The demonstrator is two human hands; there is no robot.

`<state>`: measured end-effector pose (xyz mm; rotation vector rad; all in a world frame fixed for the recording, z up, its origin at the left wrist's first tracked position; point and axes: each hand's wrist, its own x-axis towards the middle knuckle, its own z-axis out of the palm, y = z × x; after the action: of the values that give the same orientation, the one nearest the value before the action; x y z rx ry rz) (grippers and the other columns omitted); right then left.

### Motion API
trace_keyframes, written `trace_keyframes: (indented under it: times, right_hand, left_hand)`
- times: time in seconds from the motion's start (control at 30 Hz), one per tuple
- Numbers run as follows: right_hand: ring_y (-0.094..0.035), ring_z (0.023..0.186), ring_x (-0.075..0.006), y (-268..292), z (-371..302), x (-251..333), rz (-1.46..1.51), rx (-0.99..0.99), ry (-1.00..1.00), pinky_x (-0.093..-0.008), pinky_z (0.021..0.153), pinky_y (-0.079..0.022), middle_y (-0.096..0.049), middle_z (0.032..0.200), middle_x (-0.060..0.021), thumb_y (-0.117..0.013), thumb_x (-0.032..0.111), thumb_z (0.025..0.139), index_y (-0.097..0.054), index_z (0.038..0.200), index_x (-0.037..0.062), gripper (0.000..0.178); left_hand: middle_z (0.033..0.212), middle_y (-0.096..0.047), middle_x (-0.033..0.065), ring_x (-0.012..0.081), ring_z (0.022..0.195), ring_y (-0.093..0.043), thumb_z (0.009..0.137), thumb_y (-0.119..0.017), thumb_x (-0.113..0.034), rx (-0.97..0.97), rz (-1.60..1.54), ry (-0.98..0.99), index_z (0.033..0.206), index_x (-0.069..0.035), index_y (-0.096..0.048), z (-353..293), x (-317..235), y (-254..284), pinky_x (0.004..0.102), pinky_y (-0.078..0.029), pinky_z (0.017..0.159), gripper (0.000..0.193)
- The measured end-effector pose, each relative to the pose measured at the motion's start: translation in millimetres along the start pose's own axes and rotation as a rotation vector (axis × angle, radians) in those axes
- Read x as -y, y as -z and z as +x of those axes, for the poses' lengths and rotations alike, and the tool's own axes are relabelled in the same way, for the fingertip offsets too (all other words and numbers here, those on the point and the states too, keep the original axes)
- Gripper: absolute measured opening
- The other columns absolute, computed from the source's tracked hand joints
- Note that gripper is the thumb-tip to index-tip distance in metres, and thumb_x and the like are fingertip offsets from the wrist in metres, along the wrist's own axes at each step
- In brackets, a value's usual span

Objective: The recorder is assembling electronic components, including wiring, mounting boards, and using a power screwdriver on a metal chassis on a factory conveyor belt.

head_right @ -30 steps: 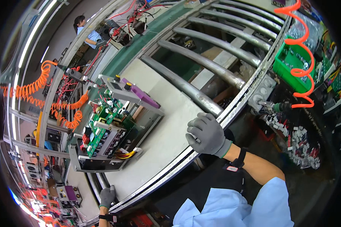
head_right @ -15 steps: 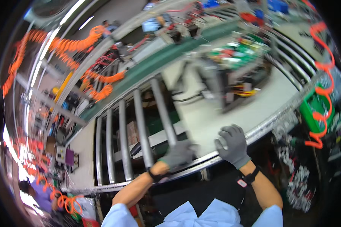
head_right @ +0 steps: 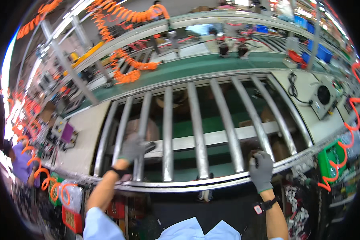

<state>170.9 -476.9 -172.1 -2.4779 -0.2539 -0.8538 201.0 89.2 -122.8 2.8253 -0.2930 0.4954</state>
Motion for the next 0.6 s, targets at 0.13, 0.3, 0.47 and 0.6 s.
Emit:
trace_keyframes:
  times: [0.13,0.3,0.47,0.6]
  right_hand:
    - [-0.064,0.102,-0.0368,1,1,4,-0.067,0.032,-0.039,-0.0489,0.090,-0.052,-0.069,0.108,-0.0144,-0.070,0.013,0.086,-0.070,0.097,0.0048,0.013]
    - [-0.065,0.101,-0.0364,-3,1,3,-0.102,0.078,-0.044,-0.0490,0.089,-0.052,-0.069,0.107,-0.0137,-0.070,0.014,0.087,-0.070,0.097,0.0057,0.013]
    - [-0.065,0.107,-0.0363,-1,0,0,-0.103,0.192,-0.051,-0.0462,0.094,-0.052,-0.069,0.111,-0.0161,-0.067,0.010,0.090,-0.071,0.100,0.0029,0.013]
    - [-0.065,0.109,-0.0373,-1,2,1,-0.077,0.235,-0.079,-0.0461,0.096,-0.052,-0.069,0.113,-0.0169,-0.065,0.009,0.093,-0.070,0.101,0.0025,0.012]
  left_hand:
    - [0.123,-0.068,0.0301,0.0453,0.120,-0.065,0.081,-0.071,-0.045,0.060,0.370,0.801,0.119,0.002,-0.070,-64,194,76,0.0507,-0.052,0.104,0.060]
    - [0.153,-0.049,0.0343,0.0447,0.146,-0.047,0.092,-0.059,-0.064,0.416,0.336,1.303,0.146,0.008,-0.052,-133,284,118,0.0472,-0.038,0.122,0.090]
    - [0.144,-0.056,0.0364,0.0468,0.140,-0.052,0.095,-0.046,-0.075,0.357,0.298,1.226,0.134,0.012,-0.064,-125,254,110,0.0472,-0.039,0.120,0.097]
    - [0.133,-0.066,0.0340,0.0444,0.128,-0.063,0.089,-0.054,-0.078,0.386,0.357,1.253,0.126,0.011,-0.069,-113,227,116,0.0467,-0.049,0.111,0.097]
